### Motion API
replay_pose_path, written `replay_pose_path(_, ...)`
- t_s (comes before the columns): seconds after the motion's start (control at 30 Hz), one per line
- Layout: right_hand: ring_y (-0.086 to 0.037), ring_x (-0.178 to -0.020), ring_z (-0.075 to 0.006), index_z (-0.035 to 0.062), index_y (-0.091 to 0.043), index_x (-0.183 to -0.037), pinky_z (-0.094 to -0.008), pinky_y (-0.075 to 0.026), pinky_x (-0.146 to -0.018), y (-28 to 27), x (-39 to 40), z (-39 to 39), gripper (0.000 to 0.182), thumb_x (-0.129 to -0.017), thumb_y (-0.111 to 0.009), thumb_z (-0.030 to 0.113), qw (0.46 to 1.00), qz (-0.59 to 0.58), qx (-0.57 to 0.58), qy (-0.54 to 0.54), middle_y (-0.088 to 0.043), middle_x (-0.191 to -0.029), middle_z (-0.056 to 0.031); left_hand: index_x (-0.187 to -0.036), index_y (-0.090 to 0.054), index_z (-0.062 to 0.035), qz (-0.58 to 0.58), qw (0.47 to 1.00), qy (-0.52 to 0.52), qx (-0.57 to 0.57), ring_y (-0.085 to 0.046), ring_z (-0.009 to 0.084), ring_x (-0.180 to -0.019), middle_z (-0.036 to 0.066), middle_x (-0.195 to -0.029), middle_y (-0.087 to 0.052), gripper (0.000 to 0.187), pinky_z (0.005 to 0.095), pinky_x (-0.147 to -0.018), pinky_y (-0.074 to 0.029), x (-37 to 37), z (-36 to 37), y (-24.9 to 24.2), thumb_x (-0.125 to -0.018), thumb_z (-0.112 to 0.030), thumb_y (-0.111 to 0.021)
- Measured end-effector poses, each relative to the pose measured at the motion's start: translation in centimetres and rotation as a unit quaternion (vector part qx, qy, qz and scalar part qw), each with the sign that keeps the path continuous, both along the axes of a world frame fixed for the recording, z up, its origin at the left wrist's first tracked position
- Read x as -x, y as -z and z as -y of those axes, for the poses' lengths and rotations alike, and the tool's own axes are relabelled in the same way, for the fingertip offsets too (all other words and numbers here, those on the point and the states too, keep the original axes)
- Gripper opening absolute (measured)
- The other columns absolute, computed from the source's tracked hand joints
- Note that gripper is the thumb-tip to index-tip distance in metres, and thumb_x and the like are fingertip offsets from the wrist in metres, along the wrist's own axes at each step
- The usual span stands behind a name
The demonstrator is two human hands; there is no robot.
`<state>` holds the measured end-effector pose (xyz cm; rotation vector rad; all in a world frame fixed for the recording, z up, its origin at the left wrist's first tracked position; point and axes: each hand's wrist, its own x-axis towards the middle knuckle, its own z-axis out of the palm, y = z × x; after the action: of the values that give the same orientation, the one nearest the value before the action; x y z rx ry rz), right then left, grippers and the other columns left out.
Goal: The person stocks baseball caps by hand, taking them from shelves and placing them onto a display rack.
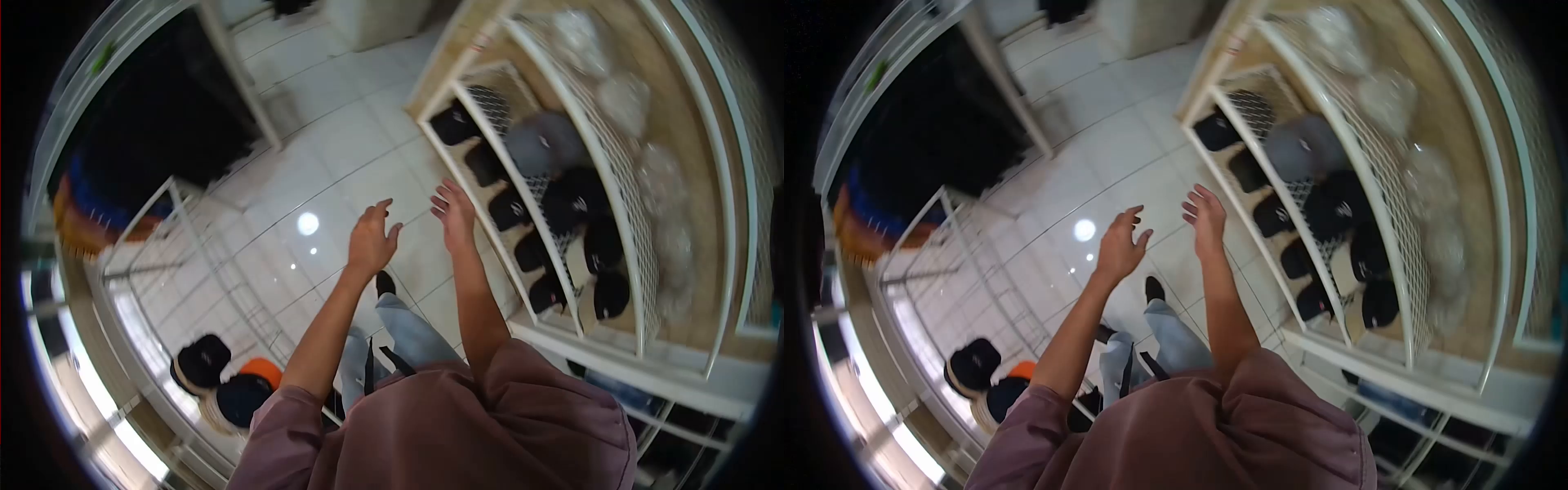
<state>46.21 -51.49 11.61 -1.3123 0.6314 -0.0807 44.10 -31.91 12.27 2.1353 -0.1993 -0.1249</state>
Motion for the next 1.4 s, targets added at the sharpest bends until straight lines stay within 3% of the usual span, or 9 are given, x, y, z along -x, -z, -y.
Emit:
replay_pose_path(0.17, -0.063, -0.101, -0.0235, 0.0010, -0.047, -0.139, -0.0357, -0.052, -0.078, -0.3, -3.7, 7.1, 0.048, -0.095, -0.058, 0.016, 0.989, 0.045, -0.023, 0.137, -0.058, -0.127, -0.0130, -0.132, -0.053, -0.0093, 0.031, 0.994, 0.106, 0.008, -0.068, 0.0329, -0.098, 0.018, -0.111, -0.066, 0.046, 0.0431, -0.083, -0.054, -7.0, 9.8, -1.0, -0.089, -0.017, -0.068)
replay_pose_path(0.33, -0.048, -0.126, -0.0257, 0.0017, -0.037, -0.144, -0.0388, -0.042, -0.109, 0.2, -6.3, 14.2, 0.062, -0.097, -0.064, 0.033, 0.936, 0.058, -0.210, 0.278, -0.046, -0.139, -0.0150, -0.129, -0.054, -0.0052, 0.034, 0.985, 0.166, 0.024, -0.065, 0.0369, -0.099, 0.019, -0.108, -0.065, 0.042, 0.0465, -0.085, -0.053, -11.6, 18.2, -2.5, -0.089, -0.012, -0.065)
replay_pose_path(0.6, -0.056, -0.121, -0.0239, 0.0026, -0.048, -0.126, -0.0356, -0.048, -0.105, 2.7, -6.7, 17.6, 0.037, -0.099, -0.063, 0.022, 0.908, 0.177, -0.290, 0.245, -0.054, -0.127, -0.0155, -0.131, -0.054, -0.0082, 0.032, 0.982, 0.186, 0.033, -0.068, 0.0343, -0.096, 0.019, -0.113, -0.067, 0.040, 0.0428, -0.084, -0.054, -11.4, 20.4, -2.2, -0.091, -0.009, -0.061)
replay_pose_path(0.9, -0.066, -0.095, -0.0204, 0.0018, -0.045, -0.112, -0.0337, -0.057, -0.089, -2.6, -1.8, 13.4, 0.023, -0.097, -0.062, 0.006, 0.965, 0.198, 0.006, 0.171, -0.064, -0.107, -0.0133, -0.143, -0.045, -0.0126, 0.045, 0.989, 0.132, 0.042, -0.064, 0.0371, -0.107, 0.019, -0.131, -0.056, 0.062, 0.0435, -0.089, -0.054, -8.4, 15.6, -3.4, -0.086, -0.009, -0.070)
replay_pose_path(1.0, -0.067, -0.086, -0.0180, 0.0005, -0.044, -0.112, -0.0298, -0.057, -0.081, -3.4, 0.5, 9.5, 0.026, -0.095, -0.063, 0.003, 0.970, 0.196, 0.025, 0.144, -0.066, -0.101, -0.0147, -0.149, -0.039, -0.0150, 0.179, 0.973, 0.144, 0.014, -0.060, 0.0399, -0.112, 0.018, -0.141, -0.048, 0.077, 0.0436, -0.091, -0.054, -7.3, 14.5, -5.4, -0.080, -0.007, -0.074)
replay_pose_path(1.23, -0.067, -0.074, -0.0128, -0.0005, -0.045, -0.104, -0.0239, -0.053, -0.064, -7.3, 4.4, 0.4, 0.022, -0.093, -0.064, 0.000, 0.984, 0.176, 0.038, -0.002, -0.070, -0.083, -0.0136, -0.152, -0.034, -0.0112, 0.156, 0.982, 0.109, 0.005, -0.066, 0.0421, -0.098, 0.024, -0.131, -0.056, 0.088, 0.0458, -0.080, -0.057, -3.5, 9.4, -5.0, -0.073, -0.007, -0.073)
replay_pose_path(1.3, -0.068, -0.075, -0.0119, -0.0023, -0.050, -0.103, -0.0239, -0.053, -0.064, -7.8, 4.7, -1.0, 0.019, -0.093, -0.066, 0.002, 0.982, 0.179, 0.053, -0.020, -0.071, -0.083, -0.0133, -0.146, -0.043, -0.0076, 0.210, 0.975, 0.075, 0.015, -0.067, 0.0429, -0.088, 0.025, -0.114, -0.066, 0.074, 0.0466, -0.073, -0.057, -2.1, 7.5, -5.4, -0.078, -0.009, -0.070)
replay_pose_path(1.37, -0.068, -0.075, -0.0112, -0.0020, -0.057, -0.106, -0.0241, -0.053, -0.064, -8.0, 5.2, -1.6, 0.018, -0.094, -0.066, 0.008, 0.965, 0.215, 0.105, -0.111, -0.072, -0.082, -0.0111, -0.136, -0.055, -0.0021, -0.017, 0.998, 0.016, 0.050, -0.068, 0.0424, -0.086, 0.027, -0.101, -0.069, 0.054, 0.0449, -0.070, -0.055, -0.5, 5.4, -6.0, -0.084, -0.008, -0.066)
replay_pose_path(1.4, -0.069, -0.081, -0.0156, 0.0010, -0.061, -0.112, -0.0272, -0.054, -0.065, -9.7, 5.8, -1.6, 0.025, -0.092, -0.070, 0.014, 0.960, 0.179, 0.179, -0.122, -0.071, -0.092, -0.0120, -0.119, -0.065, 0.0033, 0.034, 0.992, -0.045, 0.110, -0.070, 0.0324, -0.076, 0.021, -0.086, -0.072, 0.031, 0.0390, -0.068, -0.053, 0.0, 5.0, -5.3, -0.092, -0.012, -0.062)
